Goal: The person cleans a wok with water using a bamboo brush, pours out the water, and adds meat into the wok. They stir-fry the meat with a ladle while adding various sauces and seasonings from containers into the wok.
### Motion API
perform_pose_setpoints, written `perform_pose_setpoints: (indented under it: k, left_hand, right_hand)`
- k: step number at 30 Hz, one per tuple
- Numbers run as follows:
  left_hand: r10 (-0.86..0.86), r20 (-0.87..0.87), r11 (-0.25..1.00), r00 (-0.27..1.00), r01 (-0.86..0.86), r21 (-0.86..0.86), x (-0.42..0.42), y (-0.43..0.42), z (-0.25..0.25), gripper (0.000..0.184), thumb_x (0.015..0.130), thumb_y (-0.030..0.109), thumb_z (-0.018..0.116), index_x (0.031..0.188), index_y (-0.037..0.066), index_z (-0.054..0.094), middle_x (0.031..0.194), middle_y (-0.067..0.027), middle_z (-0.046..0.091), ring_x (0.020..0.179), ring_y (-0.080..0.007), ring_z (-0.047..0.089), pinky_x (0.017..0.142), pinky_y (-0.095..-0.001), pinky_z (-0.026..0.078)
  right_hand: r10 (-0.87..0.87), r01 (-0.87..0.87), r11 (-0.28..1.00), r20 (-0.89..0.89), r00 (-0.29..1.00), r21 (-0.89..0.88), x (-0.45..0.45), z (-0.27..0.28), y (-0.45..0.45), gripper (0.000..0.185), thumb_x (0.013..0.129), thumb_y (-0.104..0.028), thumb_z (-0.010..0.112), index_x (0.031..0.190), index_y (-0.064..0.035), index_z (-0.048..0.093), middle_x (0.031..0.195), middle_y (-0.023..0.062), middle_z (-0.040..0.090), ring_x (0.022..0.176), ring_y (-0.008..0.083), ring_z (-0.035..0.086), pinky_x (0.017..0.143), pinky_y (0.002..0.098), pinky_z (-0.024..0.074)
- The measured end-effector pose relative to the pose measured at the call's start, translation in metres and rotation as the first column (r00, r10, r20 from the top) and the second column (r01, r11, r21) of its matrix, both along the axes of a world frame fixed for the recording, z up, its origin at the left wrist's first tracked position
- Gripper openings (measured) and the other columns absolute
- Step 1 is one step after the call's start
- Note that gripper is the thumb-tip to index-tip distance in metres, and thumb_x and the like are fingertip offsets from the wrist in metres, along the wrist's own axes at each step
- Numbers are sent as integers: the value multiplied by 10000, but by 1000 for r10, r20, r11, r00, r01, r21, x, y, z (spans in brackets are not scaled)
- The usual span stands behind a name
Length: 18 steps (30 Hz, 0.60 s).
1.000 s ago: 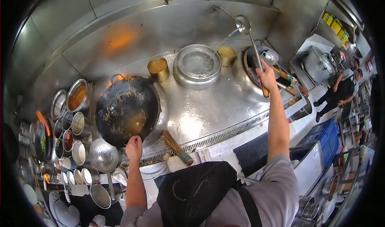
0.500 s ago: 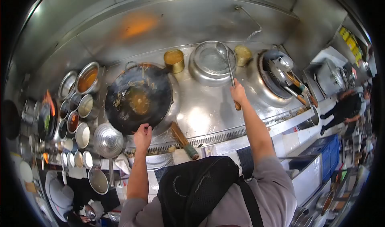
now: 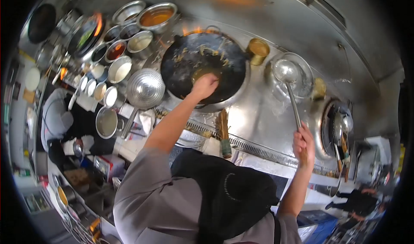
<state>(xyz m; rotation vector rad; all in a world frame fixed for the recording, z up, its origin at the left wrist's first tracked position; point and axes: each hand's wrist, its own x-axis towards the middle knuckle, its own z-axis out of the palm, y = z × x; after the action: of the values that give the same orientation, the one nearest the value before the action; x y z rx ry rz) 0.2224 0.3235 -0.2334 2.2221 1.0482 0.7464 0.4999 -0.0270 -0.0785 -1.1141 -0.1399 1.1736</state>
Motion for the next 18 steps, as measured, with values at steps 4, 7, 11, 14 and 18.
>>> perform_pose_setpoints:
  k: [4, 7, 11, 14, 18]
  left_hand:
    - [31, 14, 987, 999, -29, -157, 69, 15, 2, 278, 883, 293, 610, 1045, 74, 666, 963, -176, 701, 931, -370, 671, 821, -455, 528]
    - [-48, -40, 977, 998, 39, -211, 96, 10, 12, 283, 887, 286, 587, 1051, 67, 660, 1026, -195, 684, 986, -400, 642, 860, -472, 507]
    - [-107, -103, 983, 989, 90, -159, 36, -13, 36, 252, 923, 244, 547, 1062, 57, 643, 1070, -194, 667, 1011, -408, 626, 871, -484, 496]
    - [48, -13, 998, 999, -48, -26, -63, -37, 25, 220, 935, 200, 549, 1074, 52, 632, 1037, -181, 671, 975, -396, 637, 843, -468, 509]
    - [341, -54, 938, 938, -344, -44, -185, -91, 9, 231, 881, 77, 599, 1101, 12, 631, 1054, -180, 666, 962, -328, 662, 837, -404, 526]
  right_hand:
    - [111, -111, 993, -17, 994, -27, -44, 23, 1, 433, 983, -92, 525, 1398, -50, 406, 741, 34, 471, 433, 12, 365, 316, 169, 284]
    - [163, -159, 986, 71, 984, -54, -58, 13, 13, 515, 965, -76, 553, 1454, -38, 393, 732, 45, 504, 405, 32, 370, 311, 191, 295]
    - [276, -130, 954, 627, 728, -268, -49, -33, 26, 578, 940, -68, 585, 1482, -37, 387, 622, 0, 521, 421, 60, 430, 371, 239, 345]
    - [245, 121, 941, 884, 397, -315, -11, -72, 27, 595, 925, -63, 599, 1484, -45, 394, 610, 7, 522, 436, 67, 448, 383, 270, 349]
    - [289, 282, 929, 945, -154, -239, 90, -138, 31, 595, 906, -43, 583, 1474, -45, 403, 990, 227, 696, 847, 333, 696, 724, 388, 531]
